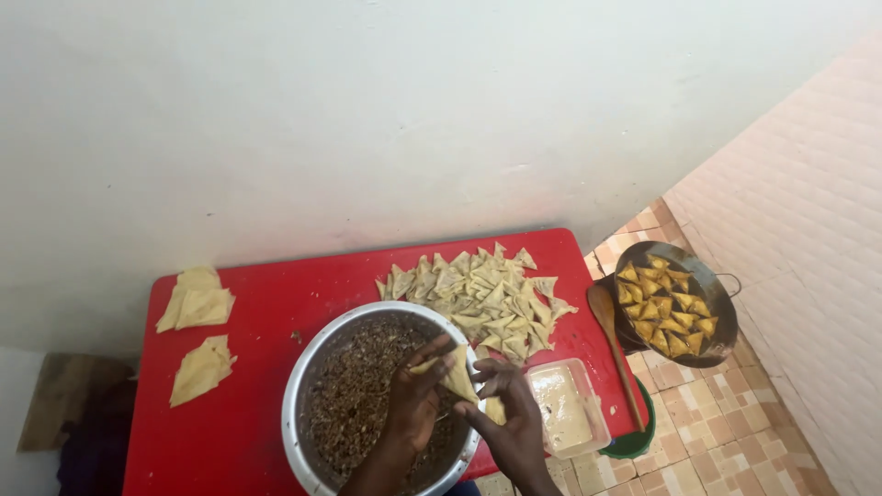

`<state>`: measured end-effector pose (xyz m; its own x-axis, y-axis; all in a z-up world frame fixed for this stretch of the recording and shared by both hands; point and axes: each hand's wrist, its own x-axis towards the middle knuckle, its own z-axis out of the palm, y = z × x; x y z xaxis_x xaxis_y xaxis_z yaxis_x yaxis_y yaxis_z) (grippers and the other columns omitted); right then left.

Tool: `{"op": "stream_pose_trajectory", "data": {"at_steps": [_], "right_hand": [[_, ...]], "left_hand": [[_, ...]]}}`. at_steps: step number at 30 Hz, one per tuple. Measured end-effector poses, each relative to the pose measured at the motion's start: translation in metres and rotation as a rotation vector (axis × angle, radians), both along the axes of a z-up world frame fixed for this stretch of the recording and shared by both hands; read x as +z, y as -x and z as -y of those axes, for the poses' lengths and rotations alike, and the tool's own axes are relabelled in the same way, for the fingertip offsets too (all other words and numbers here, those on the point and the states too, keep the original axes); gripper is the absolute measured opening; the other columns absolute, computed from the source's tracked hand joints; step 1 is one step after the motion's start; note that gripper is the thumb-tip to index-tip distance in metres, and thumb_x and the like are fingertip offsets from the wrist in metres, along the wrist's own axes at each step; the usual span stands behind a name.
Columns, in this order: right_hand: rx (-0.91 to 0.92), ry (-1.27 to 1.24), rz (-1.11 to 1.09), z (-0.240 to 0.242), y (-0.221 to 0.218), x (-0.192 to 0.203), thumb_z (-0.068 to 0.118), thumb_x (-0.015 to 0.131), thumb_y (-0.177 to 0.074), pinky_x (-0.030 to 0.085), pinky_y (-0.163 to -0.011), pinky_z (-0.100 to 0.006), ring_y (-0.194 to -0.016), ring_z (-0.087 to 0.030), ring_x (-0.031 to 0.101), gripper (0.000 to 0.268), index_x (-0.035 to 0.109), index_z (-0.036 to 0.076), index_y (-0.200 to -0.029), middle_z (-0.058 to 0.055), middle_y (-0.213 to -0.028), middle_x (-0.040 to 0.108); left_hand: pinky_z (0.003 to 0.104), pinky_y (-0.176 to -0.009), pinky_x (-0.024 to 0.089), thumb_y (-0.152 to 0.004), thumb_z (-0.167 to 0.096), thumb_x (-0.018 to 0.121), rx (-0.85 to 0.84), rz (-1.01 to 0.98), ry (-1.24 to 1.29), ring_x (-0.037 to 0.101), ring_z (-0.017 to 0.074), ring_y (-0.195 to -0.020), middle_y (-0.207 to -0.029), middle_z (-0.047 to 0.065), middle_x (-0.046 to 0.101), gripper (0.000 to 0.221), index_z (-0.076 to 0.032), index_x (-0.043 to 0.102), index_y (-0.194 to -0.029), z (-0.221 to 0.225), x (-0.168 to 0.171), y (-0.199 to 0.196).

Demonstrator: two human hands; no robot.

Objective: Folding, filling, and sealing samosas using dough sheets and a meat mixture

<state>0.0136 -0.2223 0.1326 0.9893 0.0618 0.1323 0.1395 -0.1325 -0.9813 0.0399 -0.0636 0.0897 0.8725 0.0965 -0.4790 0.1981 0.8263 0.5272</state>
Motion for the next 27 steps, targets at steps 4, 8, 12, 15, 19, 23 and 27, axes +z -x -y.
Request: {"op": "stream_pose_trajectory", "data": {"at_steps": [4, 8, 12, 15, 19, 23, 27], "right_hand": [[-0.257, -0.342, -0.569, 0.028, -0.011, -0.028, -0.007, 0.098, -0.072, 0.069, -0.098, -0.052, -0.115, -0.035, 0.081, 0.095, 0.058, 0.004, -0.157, -0.020, -0.116, 0.082], [-0.353, -0.365, -0.433, 0.074, -0.017, -0.033, -0.011, 0.096, -0.078, 0.069, -0.079, -0.042, -0.084, -0.028, 0.082, 0.055, 0.073, 0.004, -0.126, -0.022, -0.092, 0.086], [-0.448, -0.287, -0.456, 0.135, -0.020, -0.041, -0.010, 0.096, -0.079, 0.070, -0.080, -0.042, -0.086, -0.025, 0.078, 0.052, 0.077, 0.001, -0.126, -0.021, -0.094, 0.084], [-0.381, -0.232, -0.477, 0.172, -0.021, -0.071, 0.002, 0.096, -0.083, 0.066, -0.075, -0.040, -0.080, -0.026, 0.079, 0.053, 0.073, 0.004, -0.131, -0.022, -0.092, 0.087], [-0.345, 0.072, -0.433, 0.221, -0.030, -0.088, 0.005, 0.093, -0.085, 0.068, -0.084, -0.034, -0.109, -0.023, 0.086, 0.057, 0.073, 0.016, -0.137, -0.009, -0.137, 0.086], [-0.380, 0.338, -0.541, 0.265, -0.027, -0.086, 0.018, 0.085, -0.089, 0.066, -0.087, -0.037, -0.109, -0.022, 0.080, 0.067, 0.064, 0.018, -0.153, -0.003, -0.147, 0.079], [-0.366, 0.345, -0.607, 0.277, -0.026, -0.087, 0.018, 0.084, -0.092, 0.064, -0.089, -0.037, -0.098, -0.023, 0.076, 0.065, 0.066, 0.018, -0.154, -0.006, -0.138, 0.084]], "left_hand": [[0.037, -0.089, 0.064, -0.080, 0.006, 0.093, -0.164, 0.022, -0.203, 0.082, 0.0251, -0.100, -0.116, 0.021, 0.091, 0.054, 0.004, 0.086, -0.134, 0.016, -0.005, -0.005], [0.040, -0.076, 0.068, -0.080, 0.004, 0.095, -0.410, 0.141, -0.351, 0.077, 0.0264, -0.098, -0.121, 0.026, 0.086, 0.060, 0.002, 0.080, -0.138, 0.031, -0.041, -0.032], [0.037, -0.055, 0.071, -0.088, -0.003, 0.088, -0.605, 0.123, -0.514, 0.083, 0.0245, -0.074, -0.093, 0.021, 0.090, 0.044, 0.000, 0.086, -0.132, 0.059, -0.043, -0.070], [0.032, -0.059, 0.071, -0.071, -0.031, 0.102, -1.102, 0.272, -0.617, 0.082, 0.0277, -0.108, -0.145, 0.016, 0.079, 0.082, 0.001, 0.077, -0.142, 0.113, -0.012, -0.092], [0.032, -0.068, 0.043, -0.099, -0.033, 0.090, -1.287, 0.497, -0.729, 0.051, 0.0098, -0.060, -0.069, -0.005, 0.060, 0.037, -0.019, 0.065, -0.075, 0.184, -0.072, -0.162], [0.035, -0.092, 0.064, -0.102, -0.029, 0.085, -1.158, 0.469, -1.146, 0.069, 0.0099, -0.063, -0.074, 0.000, 0.077, 0.016, -0.019, 0.083, -0.090, 0.258, -0.161, -0.250], [0.056, -0.113, 0.055, -0.098, -0.024, 0.077, -0.867, 0.727, -1.595, 0.064, 0.0413, -0.143, -0.156, 0.018, 0.070, 0.054, -0.010, 0.073, -0.150, 0.307, -0.258, -0.323]]}}
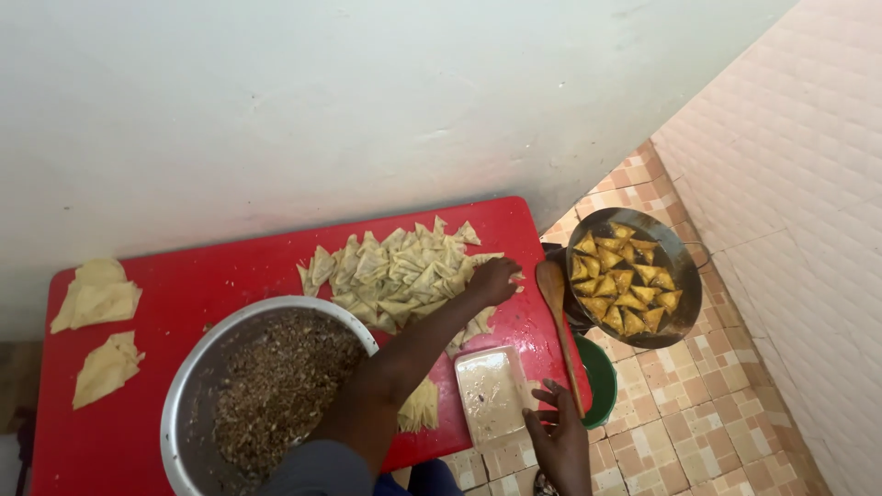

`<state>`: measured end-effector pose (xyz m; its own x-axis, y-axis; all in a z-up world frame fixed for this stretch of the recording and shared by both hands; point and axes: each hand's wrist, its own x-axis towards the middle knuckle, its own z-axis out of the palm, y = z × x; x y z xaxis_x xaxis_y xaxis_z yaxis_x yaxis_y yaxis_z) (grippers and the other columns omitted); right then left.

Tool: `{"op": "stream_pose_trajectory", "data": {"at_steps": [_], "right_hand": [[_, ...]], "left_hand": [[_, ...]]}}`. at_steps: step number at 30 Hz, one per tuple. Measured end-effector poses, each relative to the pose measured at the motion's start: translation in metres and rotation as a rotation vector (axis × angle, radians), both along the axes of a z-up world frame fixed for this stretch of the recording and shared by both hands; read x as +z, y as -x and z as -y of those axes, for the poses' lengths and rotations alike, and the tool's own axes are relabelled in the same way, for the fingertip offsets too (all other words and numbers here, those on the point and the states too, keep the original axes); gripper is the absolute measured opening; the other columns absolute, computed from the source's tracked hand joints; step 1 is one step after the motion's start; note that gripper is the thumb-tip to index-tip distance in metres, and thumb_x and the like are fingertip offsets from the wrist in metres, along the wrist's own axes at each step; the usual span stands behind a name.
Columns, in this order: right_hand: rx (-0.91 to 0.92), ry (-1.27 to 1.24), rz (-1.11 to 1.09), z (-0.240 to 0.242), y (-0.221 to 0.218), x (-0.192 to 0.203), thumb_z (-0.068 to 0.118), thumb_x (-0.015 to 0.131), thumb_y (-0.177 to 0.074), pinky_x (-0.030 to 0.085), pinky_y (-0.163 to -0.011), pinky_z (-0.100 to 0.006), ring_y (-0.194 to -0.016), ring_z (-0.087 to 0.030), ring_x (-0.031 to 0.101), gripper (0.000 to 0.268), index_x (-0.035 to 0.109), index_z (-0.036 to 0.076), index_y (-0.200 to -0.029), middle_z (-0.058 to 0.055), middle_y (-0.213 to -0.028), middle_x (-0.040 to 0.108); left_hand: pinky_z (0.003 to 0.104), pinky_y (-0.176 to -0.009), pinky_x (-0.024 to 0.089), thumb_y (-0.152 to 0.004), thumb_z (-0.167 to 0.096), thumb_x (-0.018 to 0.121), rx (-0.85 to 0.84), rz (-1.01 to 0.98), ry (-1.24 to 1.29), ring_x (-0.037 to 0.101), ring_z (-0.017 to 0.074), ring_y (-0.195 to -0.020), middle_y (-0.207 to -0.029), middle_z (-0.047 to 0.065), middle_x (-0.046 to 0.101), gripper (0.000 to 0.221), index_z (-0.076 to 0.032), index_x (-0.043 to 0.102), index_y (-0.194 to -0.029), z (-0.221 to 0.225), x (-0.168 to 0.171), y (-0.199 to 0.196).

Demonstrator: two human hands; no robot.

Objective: Folding, filling, and sealing samosas using dough sheets and a meat mixture

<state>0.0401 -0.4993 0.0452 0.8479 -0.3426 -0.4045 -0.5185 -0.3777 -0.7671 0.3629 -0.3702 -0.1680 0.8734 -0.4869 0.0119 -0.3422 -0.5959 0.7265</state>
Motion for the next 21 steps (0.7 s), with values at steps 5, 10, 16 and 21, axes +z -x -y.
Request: {"op": "stream_pose_trajectory", "data": {"at_steps": [5, 10, 16, 21], "right_hand": [[0.161, -0.026, 0.014, -0.023, -0.004, -0.016, 0.019, 0.083, -0.091, 0.067, -0.079, -0.035, -0.094, -0.021, 0.081, 0.061, 0.066, 0.021, -0.149, -0.005, -0.132, 0.087], [0.418, 0.011, 0.038, -0.066, -0.018, -0.046, 0.027, 0.076, -0.096, 0.068, -0.081, -0.029, -0.091, -0.014, 0.086, 0.051, 0.070, 0.026, -0.146, 0.001, -0.114, 0.091], [0.635, 0.366, 0.160, -0.135, -0.016, -0.134, 0.031, 0.078, -0.098, 0.067, -0.087, -0.053, -0.097, -0.038, 0.083, 0.043, 0.078, 0.031, -0.141, -0.015, -0.098, 0.085], [1.018, 0.393, 0.346, -0.165, -0.017, -0.168, 0.018, 0.078, -0.093, 0.060, -0.101, -0.050, -0.120, -0.040, 0.069, 0.057, 0.068, 0.017, -0.149, -0.013, -0.118, 0.077]], "left_hand": [[0.052, -0.119, 0.050, -0.101, -0.040, 0.069, -0.046, -0.285, -0.364, 0.061, 0.0361, -0.149, -0.165, 0.010, 0.062, 0.063, -0.021, 0.065, -0.160, -0.025, 0.015, 0.011], [0.047, -0.114, 0.055, -0.100, -0.031, 0.078, 0.256, -0.197, 0.263, 0.072, 0.0288, -0.138, -0.148, 0.005, 0.078, 0.037, -0.023, 0.082, -0.135, -0.141, 0.087, 0.077], [0.055, -0.110, 0.062, -0.106, -0.007, 0.077, 0.545, -0.190, 0.639, 0.077, 0.0422, -0.129, -0.129, 0.019, 0.084, 0.030, -0.006, 0.079, -0.137, -0.291, 0.191, 0.241], [0.061, -0.093, 0.070, -0.110, -0.012, 0.076, 0.913, -0.267, 0.672, 0.083, 0.0454, -0.108, -0.106, 0.028, 0.083, 0.023, 0.004, 0.083, -0.126, -0.347, 0.229, 0.350]]}}
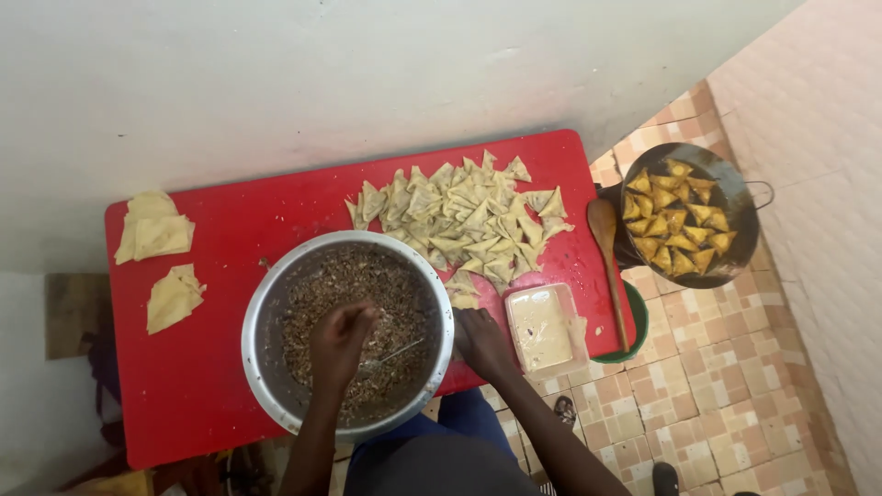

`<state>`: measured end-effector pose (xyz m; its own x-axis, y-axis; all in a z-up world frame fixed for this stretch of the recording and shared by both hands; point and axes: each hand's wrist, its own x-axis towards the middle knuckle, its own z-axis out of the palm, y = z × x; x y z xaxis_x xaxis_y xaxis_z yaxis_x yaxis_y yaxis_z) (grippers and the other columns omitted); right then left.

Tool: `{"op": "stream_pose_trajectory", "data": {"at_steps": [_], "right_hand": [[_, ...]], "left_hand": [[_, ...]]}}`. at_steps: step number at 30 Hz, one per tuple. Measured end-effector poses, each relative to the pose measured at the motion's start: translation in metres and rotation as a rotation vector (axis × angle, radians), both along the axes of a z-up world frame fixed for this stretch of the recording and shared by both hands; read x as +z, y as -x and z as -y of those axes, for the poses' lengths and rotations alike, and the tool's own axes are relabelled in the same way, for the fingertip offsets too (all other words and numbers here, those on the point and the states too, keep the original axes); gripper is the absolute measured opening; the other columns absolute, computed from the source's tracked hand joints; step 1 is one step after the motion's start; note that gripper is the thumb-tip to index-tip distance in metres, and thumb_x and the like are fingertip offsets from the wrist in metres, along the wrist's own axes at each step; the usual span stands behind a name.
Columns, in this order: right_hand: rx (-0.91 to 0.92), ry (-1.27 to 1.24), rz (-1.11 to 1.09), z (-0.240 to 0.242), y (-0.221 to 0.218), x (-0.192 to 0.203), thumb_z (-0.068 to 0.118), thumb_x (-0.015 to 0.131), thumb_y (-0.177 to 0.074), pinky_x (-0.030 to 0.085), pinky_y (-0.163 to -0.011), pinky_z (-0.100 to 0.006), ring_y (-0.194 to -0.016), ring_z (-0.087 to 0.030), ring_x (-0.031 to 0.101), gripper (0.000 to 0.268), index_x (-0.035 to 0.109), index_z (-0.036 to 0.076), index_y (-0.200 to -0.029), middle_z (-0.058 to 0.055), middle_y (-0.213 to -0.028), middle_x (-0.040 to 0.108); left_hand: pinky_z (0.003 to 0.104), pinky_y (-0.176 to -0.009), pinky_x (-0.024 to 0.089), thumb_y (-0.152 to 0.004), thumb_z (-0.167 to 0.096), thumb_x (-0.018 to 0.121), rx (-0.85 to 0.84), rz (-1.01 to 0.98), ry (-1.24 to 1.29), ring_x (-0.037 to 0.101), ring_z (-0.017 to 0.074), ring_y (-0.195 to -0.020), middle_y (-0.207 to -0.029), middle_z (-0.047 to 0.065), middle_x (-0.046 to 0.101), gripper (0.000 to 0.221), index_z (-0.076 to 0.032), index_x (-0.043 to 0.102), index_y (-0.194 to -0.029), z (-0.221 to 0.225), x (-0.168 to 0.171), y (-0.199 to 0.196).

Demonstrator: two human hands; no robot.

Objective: Folding, filling, and sealing samosas using dough sheets and a meat mixture

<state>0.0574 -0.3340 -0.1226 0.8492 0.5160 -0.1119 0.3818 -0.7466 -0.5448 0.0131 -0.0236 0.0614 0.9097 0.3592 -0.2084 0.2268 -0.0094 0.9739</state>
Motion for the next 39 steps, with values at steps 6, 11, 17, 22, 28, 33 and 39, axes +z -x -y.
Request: {"op": "stream_pose_trajectory", "data": {"at_steps": [6, 11, 17, 22, 28, 33, 39], "right_hand": [[-0.183, -0.069, 0.050, -0.028, -0.017, -0.002, 0.025, 0.063, -0.100, 0.047, -0.071, -0.058, -0.089, -0.044, 0.065, 0.019, 0.078, 0.018, -0.109, -0.020, -0.086, 0.074], [-0.698, -0.400, 0.152, -0.032, -0.054, 0.033, 0.028, 0.081, -0.098, 0.061, -0.079, -0.037, -0.091, -0.018, 0.076, 0.037, 0.081, 0.018, -0.134, -0.001, -0.102, 0.080], [-0.582, -0.715, 0.051, -0.075, -0.026, 0.168, 0.025, 0.085, -0.099, 0.063, -0.083, -0.031, -0.093, -0.016, 0.079, 0.030, 0.081, 0.010, -0.124, -0.003, -0.107, 0.083], [-0.791, -0.926, -0.206, -0.099, -0.015, 0.227, 0.023, 0.069, -0.108, 0.062, -0.080, -0.034, -0.100, -0.020, 0.080, 0.031, 0.076, 0.008, -0.134, -0.013, -0.131, 0.089], [-0.820, -1.084, -0.458, -0.102, -0.018, 0.201, 0.002, 0.089, -0.090, 0.057, -0.086, -0.038, -0.089, -0.018, 0.073, 0.038, 0.082, 0.005, -0.127, -0.006, -0.096, 0.085], [-0.518, -0.936, -0.582, -0.124, -0.024, 0.232, -0.003, 0.088, -0.092, 0.072, -0.084, -0.042, -0.089, -0.026, 0.087, 0.041, 0.083, 0.002, -0.132, -0.013, -0.095, 0.091], [-0.589, -0.548, -0.471, -0.160, -0.028, 0.246, 0.015, 0.093, -0.089, 0.075, -0.091, -0.040, -0.101, -0.023, 0.091, 0.044, 0.084, 0.014, -0.132, -0.007, -0.110, 0.094]], "left_hand": [[0.043, -0.085, 0.075, -0.103, -0.012, 0.078, 0.084, -0.117, 0.175, 0.086, 0.0277, -0.096, -0.103, 0.018, 0.089, 0.022, 0.000, 0.083, -0.120, -0.017, -0.015, 0.022], [0.042, -0.087, 0.072, -0.101, -0.014, 0.078, -0.138, -0.144, 0.369, 0.087, 0.0303, -0.096, -0.108, 0.022, 0.091, 0.029, 0.002, 0.085, -0.124, -0.011, -0.009, -0.007], [0.055, -0.116, 0.059, -0.096, -0.027, 0.073, -0.303, -0.224, 0.924, 0.072, 0.0371, -0.135, -0.153, 0.024, 0.072, 0.077, -0.002, 0.054, -0.166, 0.014, -0.045, -0.034], [0.054, -0.105, 0.066, -0.089, -0.022, 0.080, -0.372, -0.084, 1.055, 0.068, 0.0443, -0.139, -0.160, 0.025, 0.064, 0.084, -0.006, 0.051, -0.166, 0.006, 0.014, -0.044], [0.050, -0.092, 0.075, -0.094, 0.008, 0.075, -0.420, -0.099, 0.584, 0.079, 0.0395, -0.123, -0.142, 0.023, 0.079, 0.059, -0.008, 0.063, -0.150, 0.002, -0.012, -0.041], [0.059, -0.105, 0.068, -0.091, -0.001, 0.082, -0.210, -0.116, 1.037, 0.080, 0.0444, -0.113, -0.134, 0.029, 0.076, 0.058, 0.004, 0.065, -0.146, -0.020, -0.005, -0.024], [0.052, -0.096, 0.070, -0.088, 0.012, 0.084, 0.086, -0.155, 0.901, 0.081, 0.0425, -0.114, -0.129, 0.033, 0.081, 0.060, 0.001, 0.067, -0.144, -0.021, 0.006, -0.020]]}}
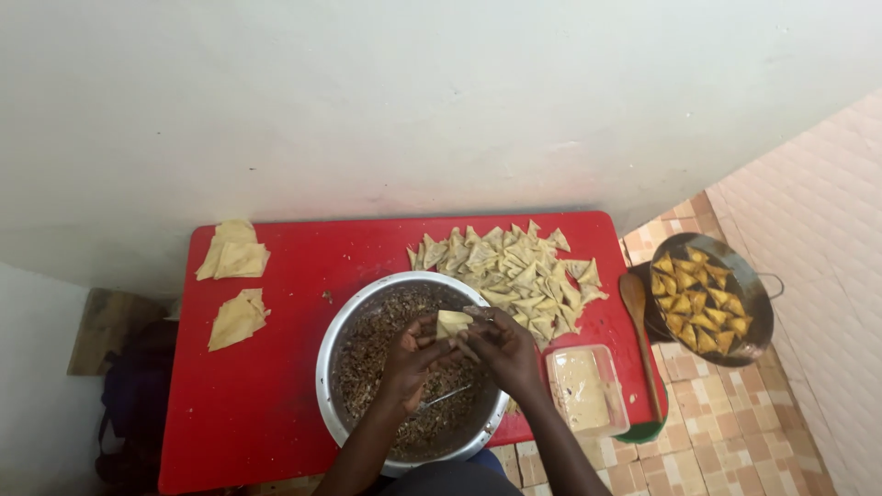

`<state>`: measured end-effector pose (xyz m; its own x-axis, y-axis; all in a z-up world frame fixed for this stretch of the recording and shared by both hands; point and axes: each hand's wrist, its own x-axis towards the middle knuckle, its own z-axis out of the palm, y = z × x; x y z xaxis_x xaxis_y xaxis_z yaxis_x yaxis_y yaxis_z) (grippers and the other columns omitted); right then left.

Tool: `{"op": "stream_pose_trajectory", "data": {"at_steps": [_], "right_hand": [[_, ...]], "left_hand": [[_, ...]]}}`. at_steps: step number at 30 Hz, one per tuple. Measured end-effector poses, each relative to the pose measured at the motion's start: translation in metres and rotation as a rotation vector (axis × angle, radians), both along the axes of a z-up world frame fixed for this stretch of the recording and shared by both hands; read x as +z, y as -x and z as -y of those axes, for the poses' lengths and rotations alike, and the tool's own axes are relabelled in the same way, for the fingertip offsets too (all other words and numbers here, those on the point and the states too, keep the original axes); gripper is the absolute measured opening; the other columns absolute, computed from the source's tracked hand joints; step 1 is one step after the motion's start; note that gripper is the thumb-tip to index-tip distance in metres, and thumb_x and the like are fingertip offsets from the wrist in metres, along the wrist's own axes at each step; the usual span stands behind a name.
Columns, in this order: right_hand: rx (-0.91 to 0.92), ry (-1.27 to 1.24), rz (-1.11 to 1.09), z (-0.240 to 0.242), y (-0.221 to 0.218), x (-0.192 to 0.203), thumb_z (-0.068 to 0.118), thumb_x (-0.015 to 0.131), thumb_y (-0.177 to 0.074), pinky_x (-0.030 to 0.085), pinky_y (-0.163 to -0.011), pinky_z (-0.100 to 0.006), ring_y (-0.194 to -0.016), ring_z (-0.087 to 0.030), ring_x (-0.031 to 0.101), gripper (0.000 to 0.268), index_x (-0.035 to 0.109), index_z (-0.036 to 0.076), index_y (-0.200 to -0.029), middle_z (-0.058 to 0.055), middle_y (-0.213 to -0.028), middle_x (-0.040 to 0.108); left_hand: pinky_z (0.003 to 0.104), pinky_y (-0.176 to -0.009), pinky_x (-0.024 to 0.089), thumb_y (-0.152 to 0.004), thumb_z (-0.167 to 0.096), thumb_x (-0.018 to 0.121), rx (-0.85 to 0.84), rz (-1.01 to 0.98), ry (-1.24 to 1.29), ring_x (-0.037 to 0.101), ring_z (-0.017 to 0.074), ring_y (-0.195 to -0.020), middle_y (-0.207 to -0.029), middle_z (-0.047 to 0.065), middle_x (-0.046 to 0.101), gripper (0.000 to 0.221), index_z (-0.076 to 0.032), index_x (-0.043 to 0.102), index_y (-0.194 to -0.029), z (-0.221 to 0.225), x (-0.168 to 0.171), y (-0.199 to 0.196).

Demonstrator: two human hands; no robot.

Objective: Folding, filling, and sealing samosas using dough sheets and a meat mixture

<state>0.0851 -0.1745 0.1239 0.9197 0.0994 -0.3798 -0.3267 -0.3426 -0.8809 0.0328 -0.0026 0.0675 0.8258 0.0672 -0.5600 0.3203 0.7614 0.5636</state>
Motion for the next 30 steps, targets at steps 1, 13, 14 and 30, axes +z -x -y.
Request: {"op": "stream_pose_trajectory", "data": {"at_steps": [1, 13, 14, 30], "right_hand": [[0.008, 0.000, 0.005, -0.003, 0.000, -0.013, 0.015, 0.093, -0.089, 0.075, -0.091, -0.040, -0.101, -0.023, 0.091, 0.044, 0.084, 0.014, -0.132, -0.007, -0.110, 0.094], [-0.044, -0.119, 0.594, 0.009, 0.008, -0.049, 0.016, 0.085, -0.096, 0.064, -0.103, -0.033, -0.118, -0.018, 0.082, 0.029, 0.084, 0.012, -0.125, -0.005, -0.125, 0.088], [-0.014, -0.024, 0.504, 0.009, 0.013, -0.042, 0.026, 0.092, -0.090, 0.065, -0.100, -0.030, -0.113, -0.014, 0.082, 0.042, 0.082, 0.015, -0.129, -0.003, -0.122, 0.089], [-0.393, -0.290, 0.206, 0.076, 0.018, -0.096, 0.015, 0.087, -0.100, 0.062, -0.075, -0.026, -0.087, -0.010, 0.072, 0.024, 0.076, 0.010, -0.120, -0.003, -0.107, 0.075]], "left_hand": [[0.052, -0.096, 0.070, -0.088, 0.012, 0.084, 0.008, 0.005, 0.000, 0.081, 0.0425, -0.114, -0.129, 0.033, 0.081, 0.060, 0.001, 0.067, -0.144, -0.001, -0.004, 0.000], [0.055, -0.102, 0.066, -0.088, 0.014, 0.078, 0.075, 0.079, 0.009, 0.077, 0.0379, -0.108, -0.118, 0.028, 0.081, 0.053, 0.006, 0.069, -0.140, 0.018, -0.046, -0.004], [0.048, -0.094, 0.064, -0.089, 0.012, 0.078, 0.103, 0.067, -0.058, 0.078, 0.0358, -0.102, -0.117, 0.029, 0.082, 0.050, 0.003, 0.069, -0.138, 0.021, -0.064, -0.002], [0.043, -0.091, 0.065, -0.090, 0.017, 0.083, -0.025, -0.002, -0.409, 0.079, 0.0345, -0.099, -0.108, 0.031, 0.082, 0.031, 0.013, 0.074, -0.119, 0.102, -0.017, -0.021]]}}
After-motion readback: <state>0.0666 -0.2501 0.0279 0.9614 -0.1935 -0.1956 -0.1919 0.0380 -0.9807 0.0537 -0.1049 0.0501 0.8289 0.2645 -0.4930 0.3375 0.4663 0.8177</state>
